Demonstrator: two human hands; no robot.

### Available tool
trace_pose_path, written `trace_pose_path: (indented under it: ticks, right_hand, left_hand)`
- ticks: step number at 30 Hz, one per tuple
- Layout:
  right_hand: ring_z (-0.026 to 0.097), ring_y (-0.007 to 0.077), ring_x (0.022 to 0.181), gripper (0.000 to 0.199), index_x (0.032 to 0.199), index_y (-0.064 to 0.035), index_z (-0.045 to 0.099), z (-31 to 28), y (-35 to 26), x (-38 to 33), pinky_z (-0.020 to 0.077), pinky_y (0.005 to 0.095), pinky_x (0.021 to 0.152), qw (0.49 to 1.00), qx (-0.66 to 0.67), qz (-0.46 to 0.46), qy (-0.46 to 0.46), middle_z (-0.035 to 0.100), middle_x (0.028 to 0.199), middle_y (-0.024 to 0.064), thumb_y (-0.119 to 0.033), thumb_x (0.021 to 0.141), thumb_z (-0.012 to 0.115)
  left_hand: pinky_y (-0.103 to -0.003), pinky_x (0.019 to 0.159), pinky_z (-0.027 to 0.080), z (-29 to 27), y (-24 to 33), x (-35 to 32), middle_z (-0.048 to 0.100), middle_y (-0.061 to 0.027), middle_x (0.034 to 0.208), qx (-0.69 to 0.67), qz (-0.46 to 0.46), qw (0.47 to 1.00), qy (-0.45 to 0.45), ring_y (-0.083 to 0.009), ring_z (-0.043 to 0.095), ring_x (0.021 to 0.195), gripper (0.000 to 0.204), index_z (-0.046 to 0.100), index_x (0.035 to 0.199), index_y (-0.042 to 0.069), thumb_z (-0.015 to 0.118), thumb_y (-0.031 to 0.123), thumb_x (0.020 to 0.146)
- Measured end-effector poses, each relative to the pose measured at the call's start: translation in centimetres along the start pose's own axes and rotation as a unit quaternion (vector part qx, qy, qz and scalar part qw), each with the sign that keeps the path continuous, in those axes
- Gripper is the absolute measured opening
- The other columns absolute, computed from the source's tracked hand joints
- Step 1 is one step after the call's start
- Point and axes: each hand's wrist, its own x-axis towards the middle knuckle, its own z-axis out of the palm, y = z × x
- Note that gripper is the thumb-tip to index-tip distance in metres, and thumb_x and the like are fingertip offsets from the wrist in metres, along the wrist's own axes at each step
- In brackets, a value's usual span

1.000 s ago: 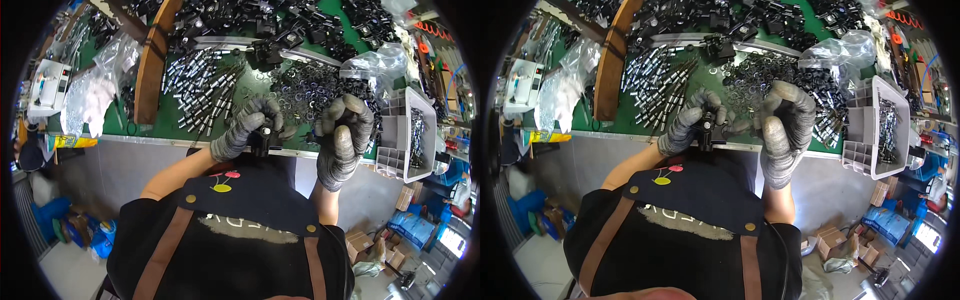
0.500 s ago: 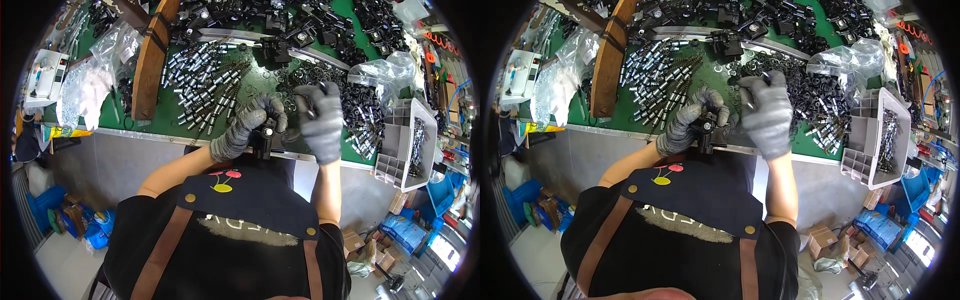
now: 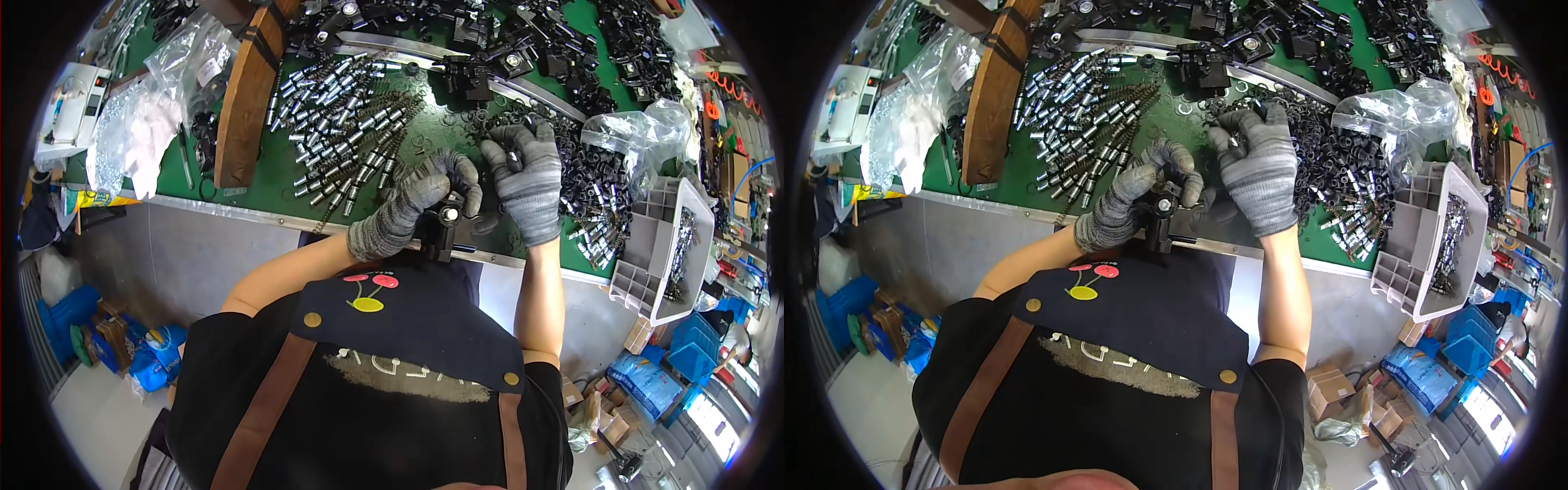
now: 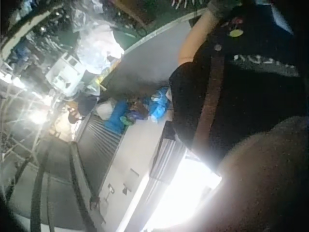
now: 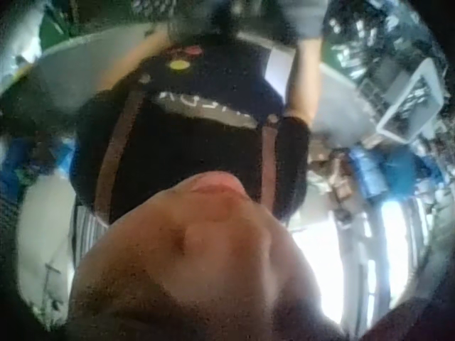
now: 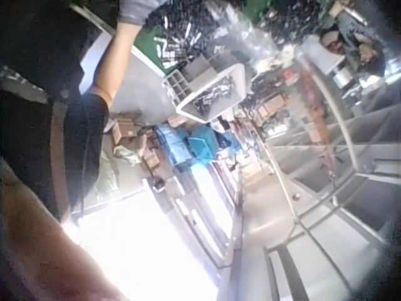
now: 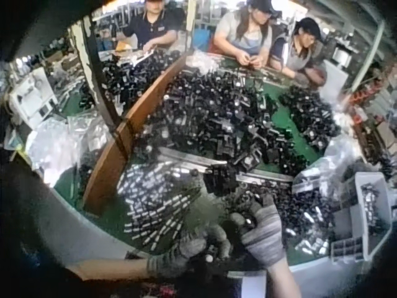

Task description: The person assembles mechanical components by inserting springs and pins into housings, fitting retaining clips using pliers, and placing the assembled units on the table.

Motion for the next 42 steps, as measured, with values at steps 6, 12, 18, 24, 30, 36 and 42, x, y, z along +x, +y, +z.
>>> trace_pose_path:
  ticks: [6,12,18,24,30,36,42]
  right_hand:
    - [0.060,0.0148,0.073,0.024,0.104,-0.0017,0.072,-2.1,-0.1,-2.6,0.0515,0.0311,0.068,0.873,0.448,0.192,-0.026,0.063,0.087,0.0050,-0.018,0.087,0.076]
    - [0.059,0.0110,0.079,0.031,0.106,-0.0014,0.072,-3.5,-4.1,-4.5,0.0497,0.0261,0.076,0.838,0.528,0.124,-0.066,0.060,0.088,0.0027,-0.021,0.084,0.080]
    - [0.058,0.0118,0.081,0.030,0.104,-0.0035,0.074,-2.8,-3.2,-5.1,0.0477,0.0255,0.075,0.922,0.388,-0.012,0.005,0.058,0.099,0.0045,-0.020,0.080,0.082]
    - [0.056,0.0127,0.081,0.029,0.103,-0.0052,0.075,-2.5,-3.1,-6.1,0.0461,0.0265,0.072,0.924,0.382,0.008,0.012,0.057,0.100,0.0045,-0.020,0.079,0.083]
    - [0.055,0.0127,0.081,0.030,0.102,-0.0069,0.076,-1.8,-3.9,-6.1,0.0444,0.0266,0.070,0.942,0.332,-0.044,0.005,0.056,0.098,0.0029,-0.020,0.077,0.085]
    - [0.052,0.0106,0.083,0.040,0.111,-0.0083,0.072,-3.0,-4.5,-5.1,0.0443,0.0269,0.067,0.974,0.201,-0.098,-0.027,0.056,0.099,0.0016,-0.018,0.074,0.087]
    - [0.051,0.0094,0.082,0.066,0.139,-0.0111,0.050,-4.2,-7.3,-4.5,0.0474,0.0229,0.068,0.808,0.559,-0.076,0.166,0.054,0.106,0.0035,-0.010,0.081,0.080]
  left_hand:
    - [-0.036,0.101,0.045,-0.4,0.5,-0.1,0.058,-0.0093,0.101,-0.001,-0.043,0.999,-0.003,-0.0170,0.058,0.096,0.051,0.051,0.122,0.010,0.062,0.050,0.092]
    - [-0.024,0.078,0.047,0.6,0.6,-0.5,0.062,-0.0054,0.099,0.056,-0.001,0.998,0.036,-0.0106,0.059,0.088,0.040,0.054,0.118,0.009,0.059,0.042,0.096]
    - [-0.025,0.083,0.047,0.3,0.5,-0.7,0.062,-0.0032,0.103,0.076,-0.007,0.997,0.017,-0.0108,0.059,0.093,0.046,0.053,0.121,0.009,0.062,0.044,0.093]
    - [-0.026,0.089,0.048,0.6,0.8,-1.3,0.061,-0.0022,0.108,0.061,-0.052,0.996,0.032,-0.0113,0.059,0.100,0.058,0.051,0.122,0.010,0.069,0.051,0.086]
    - [-0.026,0.088,0.047,0.9,1.4,-1.3,0.060,-0.0024,0.107,0.101,-0.056,0.992,0.054,-0.0116,0.058,0.099,0.055,0.051,0.122,0.010,0.069,0.046,0.085]
    - [-0.025,0.087,0.046,1.1,1.9,-1.1,0.057,-0.0015,0.106,0.160,-0.034,0.986,0.035,-0.0102,0.055,0.097,0.043,0.051,0.122,0.009,0.067,0.026,0.087]
    - [-0.027,0.087,0.047,0.2,-0.5,-0.7,0.056,-0.0015,0.105,0.070,0.001,0.997,-0.037,-0.0112,0.055,0.097,0.041,0.049,0.123,0.009,0.066,0.020,0.087]
